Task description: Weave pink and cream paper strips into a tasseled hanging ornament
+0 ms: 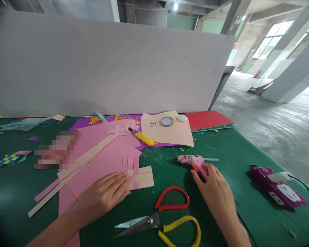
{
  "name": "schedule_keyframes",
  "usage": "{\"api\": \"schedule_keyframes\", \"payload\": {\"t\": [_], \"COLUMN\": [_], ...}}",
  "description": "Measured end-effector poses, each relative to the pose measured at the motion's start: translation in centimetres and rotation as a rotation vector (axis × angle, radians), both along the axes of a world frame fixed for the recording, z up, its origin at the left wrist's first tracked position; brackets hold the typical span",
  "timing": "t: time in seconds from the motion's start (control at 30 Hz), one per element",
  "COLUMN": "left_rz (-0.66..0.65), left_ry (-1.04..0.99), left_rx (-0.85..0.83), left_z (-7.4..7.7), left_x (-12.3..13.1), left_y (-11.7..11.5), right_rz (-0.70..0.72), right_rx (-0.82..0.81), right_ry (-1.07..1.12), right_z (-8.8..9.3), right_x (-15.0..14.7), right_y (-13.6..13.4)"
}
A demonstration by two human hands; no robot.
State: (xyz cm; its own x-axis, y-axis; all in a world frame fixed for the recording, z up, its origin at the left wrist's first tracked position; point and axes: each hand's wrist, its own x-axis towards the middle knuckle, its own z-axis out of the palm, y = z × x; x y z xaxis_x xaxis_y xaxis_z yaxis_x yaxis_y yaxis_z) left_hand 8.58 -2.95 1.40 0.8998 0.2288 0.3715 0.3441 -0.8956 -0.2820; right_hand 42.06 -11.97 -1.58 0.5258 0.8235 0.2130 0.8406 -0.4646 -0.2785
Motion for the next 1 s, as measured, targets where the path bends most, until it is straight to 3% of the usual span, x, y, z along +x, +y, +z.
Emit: {"api": "schedule_keyframes", "payload": {"t": [0.13, 0.23, 0.33, 0.4, 0.47, 0.53, 0.6, 0.67, 0.73, 0.9, 1.0], "left_rz": [-0.082, -0.039, 0.185, 0.446, 0.528, 0.515, 0.574, 0.660, 0.656, 0.276, 0.157], "left_ry": [-0.018, -0.144, -0.443, -0.644, -0.799, -0.773, -0.592, -0.423, -0.312, -0.080, -0.027], "left_rx": [0.077, -0.052, -0.467, -0.835, -1.133, -1.310, -1.240, -0.986, -0.782, -0.655, -0.613], "left_z": [0.1, 1.2, 3.1, 4.2, 4.6, 4.3, 3.6, 3.0, 2.8, 2.4, 1.7], "left_x": [-0.4, -0.3, 0.3, 0.7, 0.9, 0.7, 0.2, -0.4, -0.9, -1.5, -1.5], "left_y": [0.4, 0.4, 0.4, 0.7, 1.1, 1.6, 1.8, 1.8, 1.8, 2.2, 2.4], "right_rz": [-0.003, 0.016, 0.030, 0.036, 0.045, 0.054, 0.053, 0.046, 0.037, 0.032, 0.031], "right_rx": [-0.003, 0.022, 0.031, 0.030, 0.031, 0.033, 0.032, 0.026, 0.018, 0.014, 0.023], "right_ry": [-0.007, -0.012, -0.009, -0.004, -0.004, -0.006, -0.004, 0.003, 0.011, 0.020, 0.015], "right_z": [-0.2, -0.2, -0.2, -0.2, -0.3, -0.4, -0.4, -0.3, -0.3, -0.1, -0.2], "right_x": [0.1, 0.1, 0.2, 0.2, 0.3, 0.4, 0.4, 0.4, 0.4, 0.3, 0.3], "right_y": [0.0, 0.0, -0.1, -0.1, -0.1, -0.1, -0.1, -0.1, -0.1, -0.1, -0.1]}}
